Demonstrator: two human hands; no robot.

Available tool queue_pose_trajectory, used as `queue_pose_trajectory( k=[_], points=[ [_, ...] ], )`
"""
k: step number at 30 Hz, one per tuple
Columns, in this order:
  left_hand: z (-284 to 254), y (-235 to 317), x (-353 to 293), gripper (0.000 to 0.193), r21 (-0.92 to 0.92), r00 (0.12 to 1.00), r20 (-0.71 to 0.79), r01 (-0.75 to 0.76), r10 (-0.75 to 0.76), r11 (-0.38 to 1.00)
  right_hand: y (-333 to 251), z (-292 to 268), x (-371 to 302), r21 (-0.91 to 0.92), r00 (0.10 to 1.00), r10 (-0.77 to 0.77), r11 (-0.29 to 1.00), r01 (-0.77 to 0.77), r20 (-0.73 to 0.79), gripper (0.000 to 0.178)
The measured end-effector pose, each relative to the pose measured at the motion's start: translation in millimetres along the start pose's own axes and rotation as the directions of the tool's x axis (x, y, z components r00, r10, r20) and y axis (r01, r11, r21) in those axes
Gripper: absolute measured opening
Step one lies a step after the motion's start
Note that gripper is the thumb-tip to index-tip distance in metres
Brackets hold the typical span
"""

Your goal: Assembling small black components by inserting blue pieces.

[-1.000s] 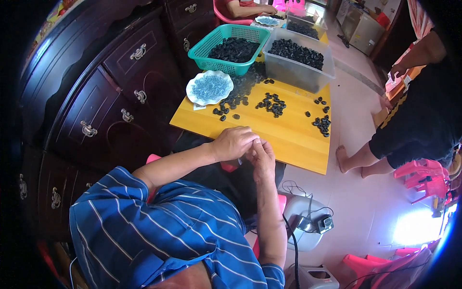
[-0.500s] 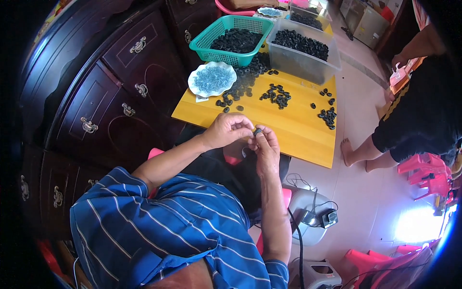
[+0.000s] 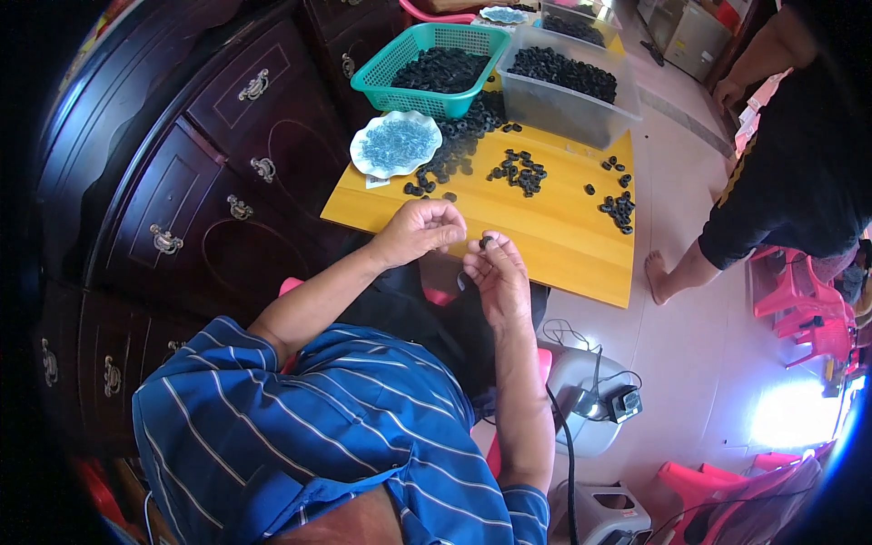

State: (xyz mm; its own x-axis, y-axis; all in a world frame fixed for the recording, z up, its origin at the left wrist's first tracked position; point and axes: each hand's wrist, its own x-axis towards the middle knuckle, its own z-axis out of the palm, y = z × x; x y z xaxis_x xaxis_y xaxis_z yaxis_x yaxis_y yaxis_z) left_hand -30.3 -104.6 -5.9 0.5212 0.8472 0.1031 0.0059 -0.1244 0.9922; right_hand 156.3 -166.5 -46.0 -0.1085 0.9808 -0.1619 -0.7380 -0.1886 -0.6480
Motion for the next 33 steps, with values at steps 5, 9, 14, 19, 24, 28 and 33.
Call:
queue_pose_trajectory(
  k=[5, 9, 14, 19, 24, 28, 33],
  points=[
    [-1, 1, 1, 0.009, -0.023, 0.998, 0.063, 0.018, -0.017, 1.000, -1, -9, 3, 0.228, 0.997, 0.081, 0.970, -0.083, 0.017, 0.017],
    [4, 5, 2, 0.010, -0.008, 1.000, 0.015, -0.016, 0.016, 1.000, 0, -11, 5, 0.311, 0.990, 0.137, 0.940, -0.138, 0.024, 0.016],
    [14, 17, 3, 0.011, 0.140, 0.994, -0.014, -0.109, 0.112, 0.984, 4, -20, 8, 0.311, 0.986, 0.149, 0.936, -0.164, 0.070, 0.016],
    [21, 26, 3, 0.010, 0.351, 0.967, 0.003, -0.238, 0.253, 0.906, 3, -13, 6, 0.224, 0.984, 0.149, 0.960, -0.167, 0.095, 0.019],
    [21, 29, 4, 0.011, 0.451, 0.950, 0.059, -0.300, 0.307, 0.841, 2, -8, 3, 0.152, 0.991, 0.106, 0.981, -0.118, 0.085, 0.019],
    [19, 23, 6, 0.012, 0.463, 0.943, 0.075, -0.321, 0.324, 0.826, 4, -9, 4, 0.048, 0.994, 0.081, 0.995, -0.085, 0.071, 0.022],
    [14, 24, 9, 0.015, 0.384, 0.970, 0.108, -0.241, 0.216, 0.891, 3, -11, 2, 0.053, 0.990, 0.101, 0.993, -0.106, 0.096, 0.018]
  ],
)
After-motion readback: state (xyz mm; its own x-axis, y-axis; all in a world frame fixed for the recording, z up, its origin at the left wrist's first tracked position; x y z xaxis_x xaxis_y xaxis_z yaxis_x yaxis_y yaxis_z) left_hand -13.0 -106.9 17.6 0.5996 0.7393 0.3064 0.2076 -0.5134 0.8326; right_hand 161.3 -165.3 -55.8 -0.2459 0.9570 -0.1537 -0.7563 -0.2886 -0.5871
